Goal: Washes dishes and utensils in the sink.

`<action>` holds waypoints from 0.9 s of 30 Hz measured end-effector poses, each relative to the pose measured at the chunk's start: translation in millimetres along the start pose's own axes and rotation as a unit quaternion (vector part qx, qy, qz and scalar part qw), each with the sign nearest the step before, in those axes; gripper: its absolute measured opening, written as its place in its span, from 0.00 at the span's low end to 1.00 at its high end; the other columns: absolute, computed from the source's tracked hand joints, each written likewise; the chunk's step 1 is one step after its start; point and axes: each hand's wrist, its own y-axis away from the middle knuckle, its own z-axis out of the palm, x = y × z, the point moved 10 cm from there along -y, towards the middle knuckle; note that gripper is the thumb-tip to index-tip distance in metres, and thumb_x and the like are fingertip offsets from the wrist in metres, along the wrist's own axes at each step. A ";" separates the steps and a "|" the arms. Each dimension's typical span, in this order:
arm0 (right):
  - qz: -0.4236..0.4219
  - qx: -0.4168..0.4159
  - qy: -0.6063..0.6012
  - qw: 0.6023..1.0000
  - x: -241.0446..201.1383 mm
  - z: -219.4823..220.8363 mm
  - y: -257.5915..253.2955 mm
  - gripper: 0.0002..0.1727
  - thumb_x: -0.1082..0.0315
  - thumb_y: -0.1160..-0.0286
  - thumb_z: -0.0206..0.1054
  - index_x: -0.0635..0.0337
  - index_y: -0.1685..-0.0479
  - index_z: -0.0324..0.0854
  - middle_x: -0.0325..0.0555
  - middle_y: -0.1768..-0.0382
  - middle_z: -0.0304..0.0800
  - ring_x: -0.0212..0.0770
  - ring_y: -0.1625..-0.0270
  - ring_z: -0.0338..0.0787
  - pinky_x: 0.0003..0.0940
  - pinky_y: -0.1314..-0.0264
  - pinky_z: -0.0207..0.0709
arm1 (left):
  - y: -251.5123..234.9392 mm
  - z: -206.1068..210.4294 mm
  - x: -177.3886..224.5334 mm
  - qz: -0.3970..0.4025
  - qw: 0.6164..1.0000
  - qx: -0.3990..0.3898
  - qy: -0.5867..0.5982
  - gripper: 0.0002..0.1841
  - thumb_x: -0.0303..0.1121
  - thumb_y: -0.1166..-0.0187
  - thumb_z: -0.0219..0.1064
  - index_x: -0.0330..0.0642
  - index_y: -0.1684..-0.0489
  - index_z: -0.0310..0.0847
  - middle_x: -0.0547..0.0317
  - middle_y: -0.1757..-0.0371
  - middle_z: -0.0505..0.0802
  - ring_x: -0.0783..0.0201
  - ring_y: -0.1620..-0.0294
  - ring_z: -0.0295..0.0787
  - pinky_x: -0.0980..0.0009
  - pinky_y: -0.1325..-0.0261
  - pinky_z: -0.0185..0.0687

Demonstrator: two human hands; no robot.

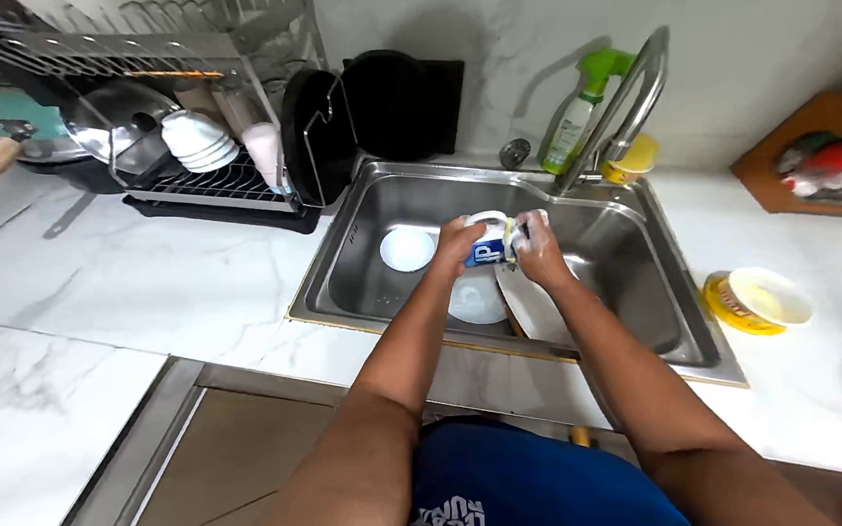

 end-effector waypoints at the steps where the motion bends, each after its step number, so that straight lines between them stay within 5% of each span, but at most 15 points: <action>1: 0.042 -0.009 0.003 0.999 23.5 -1.7 -2.2 0.14 0.80 0.21 0.60 0.78 0.41 0.78 0.74 0.35 0.80 0.65 0.35 0.85 0.58 0.31 0.79 | -6.3 -0.2 0.2 0.006 0.998 0.000 -0.069 0.13 0.27 0.23 0.69 0.28 0.46 0.83 0.45 0.58 0.91 0.59 0.60 0.88 0.59 0.53 0.86; 4: 0.212 0.011 0.009 0.977 103.0 -28.9 7.0 0.17 0.74 0.13 0.57 0.72 0.32 0.77 0.71 0.34 0.82 0.65 0.34 0.86 0.63 0.30 0.77 | -24.1 -6.6 5.6 0.003 0.953 -0.045 -0.300 0.21 0.27 0.22 0.69 0.25 0.33 0.80 0.32 0.43 0.90 0.44 0.42 0.88 0.47 0.34 0.82; 7: 0.355 -0.042 0.058 0.932 168.0 -47.1 31.7 0.18 0.68 0.10 0.56 0.70 0.30 0.76 0.73 0.37 0.83 0.67 0.36 0.86 0.66 0.33 0.78 | -49.5 -29.0 -11.8 0.012 0.852 -0.088 -0.516 0.22 0.27 0.21 0.69 0.27 0.28 0.79 0.28 0.33 0.87 0.33 0.28 0.82 0.37 0.23 0.72; 13: 0.406 -0.315 0.275 0.813 221.1 1.9 78.7 0.35 0.59 0.17 0.65 0.72 0.17 0.65 0.75 0.20 0.70 0.69 0.15 0.69 0.64 0.15 0.62 | -68.7 -81.6 -66.8 -0.100 0.708 -0.095 -0.693 0.16 0.30 0.19 0.67 0.31 0.37 0.84 0.30 0.34 0.88 0.32 0.30 0.83 0.33 0.33 0.77; 17: 0.452 -0.331 0.253 0.789 250.1 19.0 109.9 0.40 0.62 0.16 0.63 0.66 0.08 0.50 0.72 0.20 0.70 0.66 0.18 0.75 0.60 0.19 0.71 | -64.2 -99.3 -83.1 -0.147 0.685 -0.071 -0.710 0.15 0.27 0.18 0.64 0.32 0.37 0.84 0.33 0.32 0.86 0.34 0.29 0.83 0.35 0.34 0.79; 21: 0.437 -0.324 0.215 0.811 248.9 17.7 100.7 0.32 0.68 0.18 0.66 0.68 0.17 0.64 0.70 0.25 0.78 0.63 0.21 0.79 0.59 0.20 0.71 | -68.9 -108.7 -95.8 -0.140 0.680 -0.069 -0.716 0.15 0.27 0.16 0.62 0.33 0.37 0.85 0.35 0.30 0.86 0.34 0.27 0.81 0.35 0.30 0.76; 26: 0.421 -0.218 0.089 0.876 212.1 1.9 64.8 0.26 0.67 0.13 0.60 0.69 0.19 0.68 0.72 0.28 0.79 0.65 0.24 0.80 0.63 0.22 0.70 | -70.9 -89.6 -81.8 -0.095 0.700 -0.021 -0.707 0.20 0.29 0.16 0.64 0.38 0.26 0.81 0.33 0.16 0.74 0.31 0.12 0.60 0.23 0.14 0.41; 27: 0.402 -0.177 0.051 0.897 201.0 -2.7 54.4 0.25 0.67 0.12 0.59 0.69 0.20 0.69 0.71 0.29 0.80 0.64 0.26 0.81 0.62 0.23 0.71 | -66.0 -70.0 -71.5 -0.058 0.722 -0.015 -0.689 0.23 0.29 0.19 0.67 0.38 0.24 0.79 0.30 0.15 0.71 0.28 0.11 0.58 0.21 0.15 0.43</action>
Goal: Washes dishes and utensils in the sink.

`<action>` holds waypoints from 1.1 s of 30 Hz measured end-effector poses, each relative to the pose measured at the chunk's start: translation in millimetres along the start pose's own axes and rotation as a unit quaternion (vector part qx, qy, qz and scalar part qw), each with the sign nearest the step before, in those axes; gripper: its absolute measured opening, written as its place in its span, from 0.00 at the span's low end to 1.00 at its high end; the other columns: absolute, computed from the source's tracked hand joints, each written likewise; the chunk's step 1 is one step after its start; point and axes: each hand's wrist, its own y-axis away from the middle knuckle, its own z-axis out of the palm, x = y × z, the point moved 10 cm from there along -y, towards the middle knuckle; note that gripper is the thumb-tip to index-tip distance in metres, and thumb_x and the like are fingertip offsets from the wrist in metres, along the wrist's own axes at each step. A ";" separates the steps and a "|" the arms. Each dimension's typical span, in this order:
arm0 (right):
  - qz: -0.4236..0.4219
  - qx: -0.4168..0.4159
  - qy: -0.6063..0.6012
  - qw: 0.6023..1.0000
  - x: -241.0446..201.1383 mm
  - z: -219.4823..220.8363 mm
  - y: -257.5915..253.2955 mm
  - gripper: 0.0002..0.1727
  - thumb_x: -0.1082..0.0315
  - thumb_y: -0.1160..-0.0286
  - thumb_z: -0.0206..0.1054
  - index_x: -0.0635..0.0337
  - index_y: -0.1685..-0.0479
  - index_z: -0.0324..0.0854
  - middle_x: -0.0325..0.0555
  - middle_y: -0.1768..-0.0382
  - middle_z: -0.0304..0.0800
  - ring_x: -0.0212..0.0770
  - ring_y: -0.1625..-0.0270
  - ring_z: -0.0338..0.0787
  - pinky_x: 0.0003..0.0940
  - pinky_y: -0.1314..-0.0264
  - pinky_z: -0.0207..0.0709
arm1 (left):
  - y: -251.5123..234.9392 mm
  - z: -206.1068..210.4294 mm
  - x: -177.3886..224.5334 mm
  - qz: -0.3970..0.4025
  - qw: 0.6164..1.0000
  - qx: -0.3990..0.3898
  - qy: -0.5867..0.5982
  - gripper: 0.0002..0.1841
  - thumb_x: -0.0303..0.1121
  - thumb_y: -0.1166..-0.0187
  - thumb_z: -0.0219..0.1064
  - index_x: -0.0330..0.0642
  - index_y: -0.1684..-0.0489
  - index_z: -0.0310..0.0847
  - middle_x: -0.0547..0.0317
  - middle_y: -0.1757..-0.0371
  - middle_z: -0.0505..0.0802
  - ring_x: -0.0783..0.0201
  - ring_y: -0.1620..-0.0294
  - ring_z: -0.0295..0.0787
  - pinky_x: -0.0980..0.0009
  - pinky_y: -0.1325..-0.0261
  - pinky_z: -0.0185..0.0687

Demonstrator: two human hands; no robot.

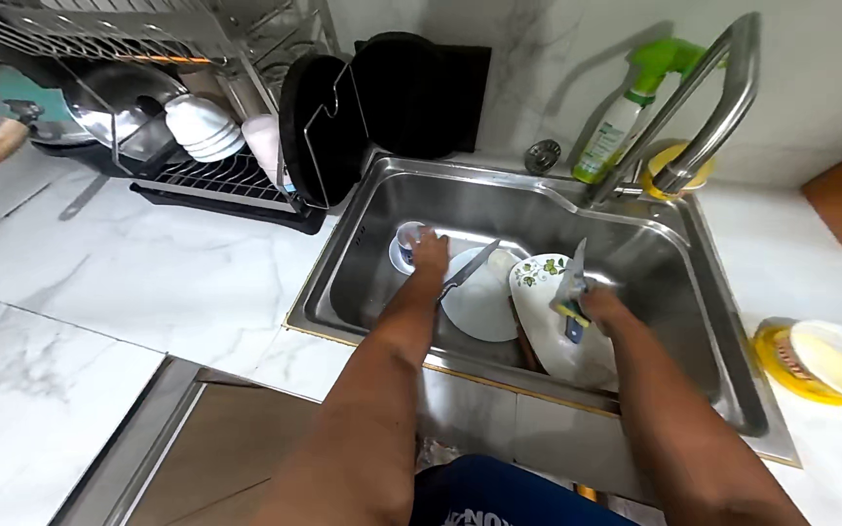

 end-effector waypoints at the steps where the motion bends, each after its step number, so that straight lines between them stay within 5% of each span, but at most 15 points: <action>1: -0.031 0.023 -0.055 0.998 -15.2 -5.9 3.9 0.24 0.67 0.11 0.58 0.69 0.21 0.70 0.69 0.30 0.81 0.61 0.28 0.82 0.59 0.25 0.73 | 12.7 -11.1 26.6 0.033 0.999 0.014 0.034 0.26 0.29 0.23 0.72 0.38 0.23 0.78 0.28 0.15 0.70 0.27 0.14 0.61 0.23 0.19 0.53; 4: -0.104 0.062 -0.219 0.968 -57.1 -7.7 17.1 0.22 0.68 0.12 0.60 0.64 0.22 0.71 0.59 0.39 0.86 0.47 0.41 0.88 0.47 0.36 0.82 | 51.4 -7.0 109.6 0.110 0.956 -0.102 0.252 0.27 0.30 0.23 0.71 0.32 0.24 0.75 0.32 0.28 0.83 0.40 0.27 0.80 0.41 0.28 0.78; 7: -0.163 0.032 -0.346 0.923 -85.5 0.8 34.7 0.27 0.70 0.12 0.60 0.57 0.16 0.65 0.53 0.38 0.88 0.43 0.41 0.90 0.44 0.37 0.85 | 85.6 35.9 158.7 0.032 0.800 -0.267 0.537 0.17 0.28 0.14 0.58 0.34 0.30 0.73 0.49 0.50 0.89 0.62 0.54 0.88 0.65 0.48 0.86; 9: -0.195 -0.015 -0.393 0.898 -99.3 6.6 43.3 0.28 0.69 0.11 0.58 0.51 0.12 0.60 0.50 0.35 0.88 0.43 0.40 0.90 0.44 0.38 0.85 | 96.1 39.5 163.8 -0.024 0.744 -0.268 0.611 0.08 0.27 0.14 0.56 0.35 0.44 0.74 0.56 0.68 0.87 0.66 0.73 0.86 0.71 0.64 0.87; 13: -0.184 0.002 -0.554 0.812 -87.3 -13.4 43.1 0.17 0.71 0.10 0.55 0.58 0.27 0.69 0.48 0.48 0.89 0.40 0.53 0.90 0.39 0.51 0.86 | 111.1 18.8 150.0 0.003 0.749 -0.207 0.629 0.12 0.35 0.07 0.52 0.37 0.39 0.73 0.64 0.78 0.75 0.71 0.87 0.68 0.78 0.83 0.69; 15: -0.135 0.002 -0.634 0.762 -80.2 -13.9 41.5 0.12 0.65 0.07 0.50 0.58 0.36 0.72 0.46 0.57 0.87 0.38 0.60 0.89 0.36 0.59 0.86 | 117.6 15.0 145.1 0.029 0.760 -0.212 0.614 0.20 0.47 0.04 0.47 0.39 0.47 0.75 0.66 0.83 0.74 0.72 0.90 0.66 0.78 0.85 0.67; 17: -0.105 -0.057 -0.671 0.731 -84.7 -0.7 47.7 0.19 0.58 0.04 0.43 0.60 0.35 0.74 0.52 0.51 0.92 0.43 0.52 0.93 0.38 0.52 0.87 | 122.6 13.7 146.8 0.045 0.772 -0.216 0.597 0.26 0.54 0.05 0.42 0.40 0.54 0.75 0.66 0.85 0.73 0.71 0.91 0.66 0.77 0.86 0.68; 20: -0.106 -0.101 -0.637 0.757 -93.6 19.3 50.1 0.19 0.58 0.05 0.46 0.57 0.34 0.77 0.48 0.52 0.91 0.41 0.52 0.92 0.37 0.51 0.87 | 126.0 17.2 153.3 0.054 0.775 -0.222 0.589 0.27 0.55 0.04 0.40 0.42 0.59 0.72 0.66 0.85 0.71 0.71 0.91 0.65 0.76 0.86 0.67; 24: -0.083 0.005 -0.561 0.824 -92.3 14.1 55.0 0.14 0.65 0.06 0.51 0.60 0.36 0.75 0.46 0.57 0.85 0.37 0.59 0.85 0.33 0.56 0.81 | 124.8 10.3 142.8 0.040 0.798 -0.191 0.570 0.27 0.56 0.05 0.42 0.40 0.57 0.74 0.65 0.83 0.73 0.71 0.91 0.65 0.76 0.86 0.68; 27: -0.071 0.018 -0.612 0.788 -90.2 9.9 57.3 0.19 0.59 0.03 0.44 0.63 0.34 0.72 0.51 0.54 0.86 0.41 0.55 0.88 0.38 0.53 0.85 | 121.3 11.2 141.3 0.033 0.814 -0.182 0.551 0.27 0.56 0.06 0.43 0.39 0.53 0.75 0.64 0.83 0.73 0.70 0.91 0.65 0.75 0.86 0.67; 29: -0.075 -0.046 -0.668 0.739 -95.6 13.6 57.7 0.23 0.54 0.03 0.41 0.64 0.30 0.70 0.55 0.49 0.87 0.46 0.49 0.90 0.42 0.47 0.86 | 117.3 12.7 136.0 0.015 0.814 -0.176 0.553 0.27 0.56 0.06 0.43 0.39 0.51 0.75 0.63 0.81 0.74 0.69 0.90 0.67 0.75 0.86 0.68; 31: -0.079 -0.111 -0.701 0.700 -100.6 16.0 57.5 0.19 0.59 0.06 0.39 0.62 0.38 0.70 0.53 0.54 0.85 0.46 0.53 0.89 0.43 0.49 0.85 | 111.9 13.2 129.4 -0.005 0.802 -0.168 0.572 0.27 0.56 0.06 0.45 0.37 0.49 0.75 0.60 0.78 0.79 0.68 0.88 0.73 0.74 0.83 0.75; 33: -0.114 -0.156 -0.672 0.715 -101.5 15.8 55.7 0.16 0.68 0.11 0.40 0.64 0.41 0.71 0.52 0.56 0.87 0.44 0.54 0.90 0.41 0.48 0.87 | 109.6 11.5 126.6 -0.008 0.789 -0.178 0.588 0.27 0.54 0.06 0.47 0.34 0.45 0.75 0.56 0.72 0.86 0.65 0.84 0.82 0.70 0.77 0.84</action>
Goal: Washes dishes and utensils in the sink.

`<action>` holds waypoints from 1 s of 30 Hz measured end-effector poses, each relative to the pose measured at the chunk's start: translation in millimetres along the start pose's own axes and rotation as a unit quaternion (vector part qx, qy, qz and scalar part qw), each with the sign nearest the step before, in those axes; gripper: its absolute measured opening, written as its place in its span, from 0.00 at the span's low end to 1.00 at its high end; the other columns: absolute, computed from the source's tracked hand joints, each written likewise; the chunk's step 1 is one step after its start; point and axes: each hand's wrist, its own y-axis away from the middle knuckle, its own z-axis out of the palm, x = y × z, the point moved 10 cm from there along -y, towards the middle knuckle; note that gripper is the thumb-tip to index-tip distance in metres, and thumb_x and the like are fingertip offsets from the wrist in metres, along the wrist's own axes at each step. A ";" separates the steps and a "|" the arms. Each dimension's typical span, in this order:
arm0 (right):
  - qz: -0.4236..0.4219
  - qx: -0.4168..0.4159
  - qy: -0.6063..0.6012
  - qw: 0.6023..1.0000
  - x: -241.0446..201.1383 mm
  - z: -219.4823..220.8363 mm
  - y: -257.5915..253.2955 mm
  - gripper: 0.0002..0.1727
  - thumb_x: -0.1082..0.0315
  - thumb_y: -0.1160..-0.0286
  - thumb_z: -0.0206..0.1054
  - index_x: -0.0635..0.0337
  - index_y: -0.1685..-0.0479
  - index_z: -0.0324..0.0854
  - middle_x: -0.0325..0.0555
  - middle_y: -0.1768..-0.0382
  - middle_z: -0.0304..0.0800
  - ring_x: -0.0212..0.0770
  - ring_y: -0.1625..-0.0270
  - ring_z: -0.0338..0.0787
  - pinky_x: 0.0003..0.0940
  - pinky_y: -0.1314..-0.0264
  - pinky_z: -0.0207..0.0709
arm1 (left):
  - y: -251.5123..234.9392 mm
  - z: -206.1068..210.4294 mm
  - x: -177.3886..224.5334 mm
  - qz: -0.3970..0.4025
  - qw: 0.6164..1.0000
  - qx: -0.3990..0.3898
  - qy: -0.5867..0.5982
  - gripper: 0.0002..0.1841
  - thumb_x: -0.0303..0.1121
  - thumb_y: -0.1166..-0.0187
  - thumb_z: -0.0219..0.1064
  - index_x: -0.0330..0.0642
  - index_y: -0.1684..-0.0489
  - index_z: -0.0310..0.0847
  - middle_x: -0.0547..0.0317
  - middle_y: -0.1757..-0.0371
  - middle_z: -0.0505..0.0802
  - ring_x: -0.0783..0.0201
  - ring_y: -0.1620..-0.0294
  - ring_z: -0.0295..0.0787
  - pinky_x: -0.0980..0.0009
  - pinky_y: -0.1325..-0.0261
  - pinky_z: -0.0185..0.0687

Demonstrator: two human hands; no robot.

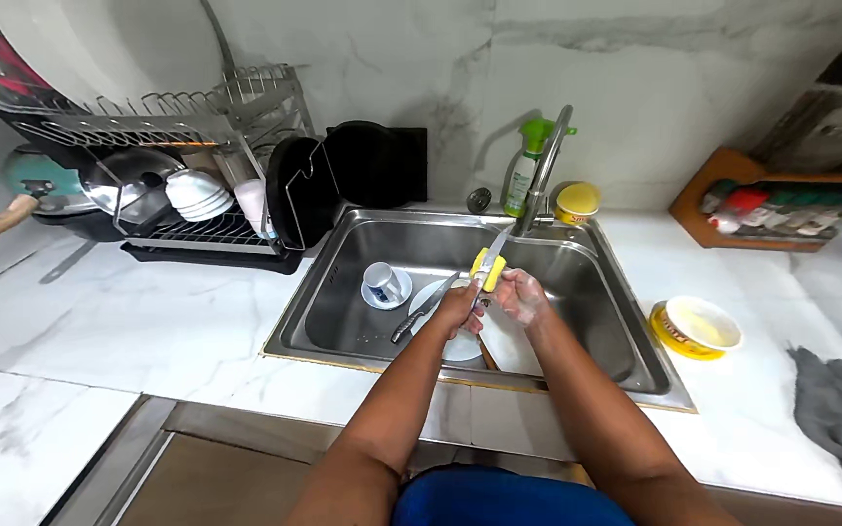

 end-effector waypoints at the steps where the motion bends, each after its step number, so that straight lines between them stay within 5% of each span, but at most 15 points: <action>1: -0.010 -0.020 0.049 0.999 -1.0 0.4 -1.0 0.15 0.73 0.12 0.43 0.65 0.39 0.71 0.52 0.54 0.88 0.42 0.53 0.90 0.39 0.46 0.87 | -0.2 -0.1 1.1 0.004 1.000 -0.007 0.001 0.26 0.53 0.05 0.48 0.33 0.45 0.75 0.56 0.72 0.86 0.65 0.83 0.83 0.70 0.77 0.85; 4: -0.057 0.019 0.207 0.977 -4.0 2.9 -1.8 0.14 0.75 0.14 0.58 0.69 0.33 0.73 0.50 0.53 0.87 0.37 0.55 0.90 0.34 0.49 0.87 | 0.2 6.4 5.0 0.025 0.998 -0.036 -0.041 0.22 0.49 0.04 0.47 0.37 0.49 0.74 0.61 0.77 0.80 0.69 0.87 0.74 0.75 0.83 0.75; 7: -0.063 0.107 0.221 0.967 -6.4 -12.1 -6.1 0.14 0.76 0.19 0.65 0.71 0.38 0.76 0.52 0.57 0.88 0.39 0.60 0.89 0.34 0.55 0.87 | 5.7 14.6 5.2 0.018 0.990 -0.088 -0.105 0.20 0.49 0.04 0.45 0.40 0.48 0.71 0.65 0.80 0.74 0.71 0.90 0.66 0.76 0.86 0.68; 11: -0.054 0.175 0.216 0.959 -14.2 -25.3 -1.6 0.13 0.78 0.22 0.66 0.70 0.42 0.78 0.52 0.60 0.87 0.39 0.64 0.88 0.33 0.62 0.85 | 16.4 17.6 8.2 -0.003 0.985 -0.106 -0.133 0.19 0.50 0.04 0.46 0.42 0.47 0.70 0.66 0.80 0.72 0.72 0.91 0.63 0.78 0.87 0.63; 17: -0.115 0.266 0.139 0.947 -43.2 -63.8 7.3 0.10 0.69 0.20 0.69 0.68 0.49 0.83 0.48 0.66 0.88 0.36 0.69 0.85 0.33 0.65 0.82 | 39.4 31.2 3.7 -0.018 0.979 -0.123 -0.161 0.19 0.49 0.04 0.46 0.42 0.50 0.72 0.67 0.82 0.71 0.74 0.91 0.60 0.79 0.87 0.58; 30: -0.153 0.345 0.072 0.923 -58.4 -93.6 16.6 0.16 0.64 0.22 0.73 0.66 0.44 0.81 0.49 0.60 0.86 0.39 0.64 0.84 0.35 0.62 0.81 | 46.9 34.5 -2.3 -0.028 0.982 -0.121 -0.142 0.21 0.51 0.04 0.46 0.41 0.51 0.73 0.65 0.80 0.73 0.74 0.91 0.61 0.80 0.88 0.59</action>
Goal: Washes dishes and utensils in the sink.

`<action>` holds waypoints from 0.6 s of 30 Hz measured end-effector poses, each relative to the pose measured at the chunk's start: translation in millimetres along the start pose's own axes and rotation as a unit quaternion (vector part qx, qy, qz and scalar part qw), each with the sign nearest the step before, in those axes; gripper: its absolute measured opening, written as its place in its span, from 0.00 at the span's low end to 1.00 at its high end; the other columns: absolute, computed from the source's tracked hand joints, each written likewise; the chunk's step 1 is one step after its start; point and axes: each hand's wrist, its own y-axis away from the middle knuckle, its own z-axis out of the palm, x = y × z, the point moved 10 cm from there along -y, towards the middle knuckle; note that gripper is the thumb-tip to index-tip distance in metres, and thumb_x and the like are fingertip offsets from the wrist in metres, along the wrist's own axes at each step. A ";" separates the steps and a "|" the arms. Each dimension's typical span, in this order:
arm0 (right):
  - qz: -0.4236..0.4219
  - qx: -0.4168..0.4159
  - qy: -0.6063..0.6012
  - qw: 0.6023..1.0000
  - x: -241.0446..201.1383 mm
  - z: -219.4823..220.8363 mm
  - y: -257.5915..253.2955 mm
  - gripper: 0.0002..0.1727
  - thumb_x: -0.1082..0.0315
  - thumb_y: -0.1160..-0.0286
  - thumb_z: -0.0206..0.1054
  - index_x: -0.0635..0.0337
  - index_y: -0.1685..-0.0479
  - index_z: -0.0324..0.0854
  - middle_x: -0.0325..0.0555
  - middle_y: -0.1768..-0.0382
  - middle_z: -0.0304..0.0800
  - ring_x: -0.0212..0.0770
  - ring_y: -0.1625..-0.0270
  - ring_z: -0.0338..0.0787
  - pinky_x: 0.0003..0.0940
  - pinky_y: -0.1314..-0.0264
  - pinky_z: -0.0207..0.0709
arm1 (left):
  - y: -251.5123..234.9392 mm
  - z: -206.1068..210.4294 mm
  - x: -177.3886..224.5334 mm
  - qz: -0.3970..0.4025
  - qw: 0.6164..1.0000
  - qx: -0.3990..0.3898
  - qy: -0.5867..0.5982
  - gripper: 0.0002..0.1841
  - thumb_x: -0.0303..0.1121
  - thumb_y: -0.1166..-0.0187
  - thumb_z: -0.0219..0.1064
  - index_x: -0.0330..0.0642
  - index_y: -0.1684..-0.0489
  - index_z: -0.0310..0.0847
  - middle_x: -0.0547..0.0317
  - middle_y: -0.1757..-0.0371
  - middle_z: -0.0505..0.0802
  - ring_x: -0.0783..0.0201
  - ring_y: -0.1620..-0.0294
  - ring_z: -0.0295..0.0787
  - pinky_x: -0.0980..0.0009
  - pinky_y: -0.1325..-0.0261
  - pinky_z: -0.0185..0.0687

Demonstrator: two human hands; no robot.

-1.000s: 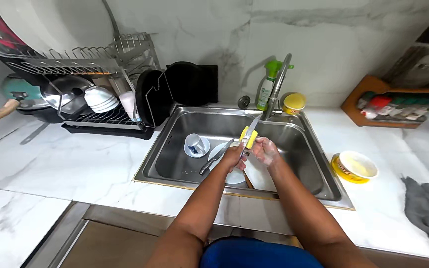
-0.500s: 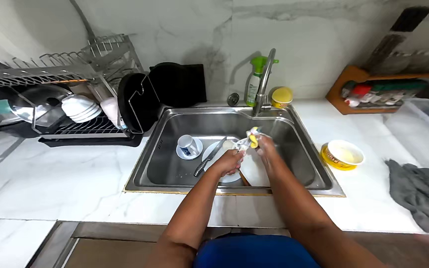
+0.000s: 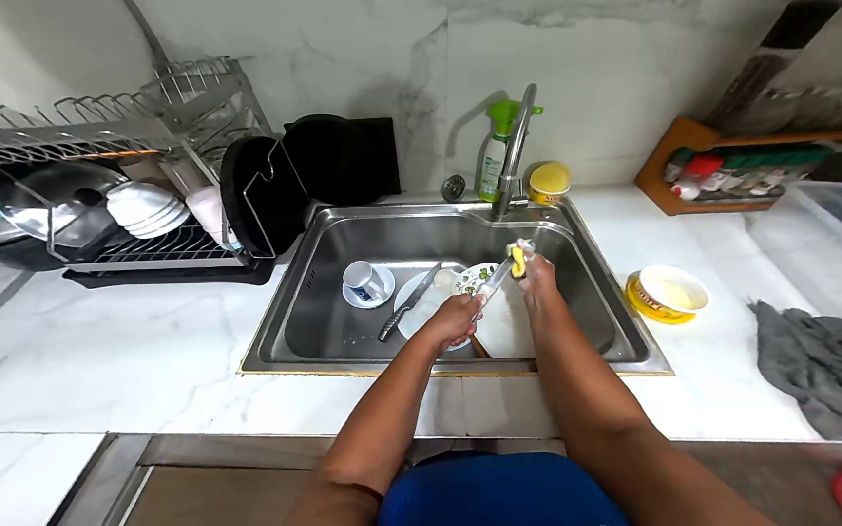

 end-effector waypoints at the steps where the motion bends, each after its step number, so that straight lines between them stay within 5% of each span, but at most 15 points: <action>1: -0.008 0.018 -0.011 1.000 -4.3 -7.3 -2.1 0.16 0.63 0.20 0.71 0.66 0.44 0.80 0.49 0.61 0.84 0.39 0.65 0.83 0.34 0.64 0.80 | 2.3 -2.8 -2.7 0.004 1.000 0.005 0.004 0.21 0.51 0.04 0.46 0.41 0.50 0.74 0.65 0.81 0.73 0.73 0.91 0.63 0.79 0.87 0.61; 3: -0.030 0.019 -0.025 0.999 -16.9 -15.0 -4.4 0.15 0.61 0.14 0.65 0.63 0.42 0.78 0.47 0.62 0.81 0.37 0.66 0.81 0.32 0.65 0.79 | 5.3 -16.7 -5.7 0.027 0.998 0.039 0.049 0.21 0.49 0.04 0.45 0.40 0.44 0.73 0.64 0.81 0.73 0.71 0.90 0.66 0.78 0.86 0.66; 5: -0.044 -0.021 0.037 0.998 -21.7 -4.5 3.0 0.14 0.59 0.11 0.61 0.61 0.42 0.79 0.44 0.66 0.82 0.34 0.72 0.80 0.30 0.71 0.78 | 1.5 -34.9 -2.8 0.064 0.989 0.085 0.108 0.21 0.45 0.03 0.44 0.38 0.28 0.67 0.60 0.76 0.78 0.67 0.85 0.75 0.72 0.79 0.78; 7: -0.042 -0.110 0.149 0.982 -9.2 23.1 23.7 0.17 0.63 0.07 0.54 0.64 0.33 0.78 0.50 0.59 0.84 0.38 0.68 0.83 0.35 0.66 0.82 | -10.1 -49.6 0.1 0.098 0.974 0.130 0.158 0.24 0.41 0.03 0.45 0.38 0.14 0.59 0.50 0.62 0.89 0.61 0.70 0.90 0.65 0.63 0.90; 9: -0.064 -0.203 0.265 0.940 14.0 63.0 60.6 0.18 0.65 0.08 0.53 0.69 0.33 0.79 0.57 0.50 0.88 0.44 0.56 0.89 0.41 0.52 0.86 | -24.3 -62.4 1.2 0.123 0.955 0.182 0.201 0.25 0.39 0.03 0.45 0.38 0.12 0.57 0.45 0.40 0.87 0.58 0.47 0.88 0.61 0.44 0.85; 11: -0.106 -0.280 0.360 0.884 40.4 98.6 106.6 0.24 0.64 0.09 0.55 0.70 0.22 0.71 0.64 0.33 0.84 0.51 0.33 0.86 0.47 0.28 0.78 | -30.0 -69.2 0.6 0.139 0.934 0.216 0.249 0.27 0.42 0.03 0.40 0.39 0.09 0.55 0.39 0.22 0.78 0.52 0.28 0.79 0.53 0.27 0.77; 13: -0.144 -0.308 0.402 0.851 53.5 118.4 133.2 0.31 0.69 0.11 0.57 0.71 0.12 0.58 0.69 0.20 0.72 0.57 0.17 0.74 0.51 0.13 0.65 | -26.2 -71.0 -3.5 0.133 0.906 0.243 0.321 0.31 0.52 0.03 0.34 0.39 0.18 0.68 0.40 0.27 0.83 0.51 0.31 0.81 0.50 0.30 0.78; 15: -0.153 -0.302 0.398 0.853 52.6 125.1 130.8 0.33 0.71 0.14 0.60 0.69 0.11 0.56 0.70 0.19 0.71 0.60 0.16 0.73 0.55 0.12 0.63 | -23.9 -66.4 -4.8 0.129 0.898 0.223 0.356 0.36 0.60 0.06 0.31 0.42 0.20 0.71 0.46 0.30 0.85 0.55 0.32 0.82 0.52 0.31 0.78; 18: -0.183 -0.262 0.416 0.851 43.6 129.4 111.6 0.28 0.68 0.13 0.59 0.73 0.18 0.66 0.70 0.28 0.80 0.58 0.24 0.81 0.52 0.18 0.71 | -26.4 -63.0 0.5 0.139 0.913 0.181 0.338 0.37 0.58 0.05 0.29 0.39 0.15 0.65 0.43 0.21 0.79 0.54 0.23 0.77 0.53 0.22 0.74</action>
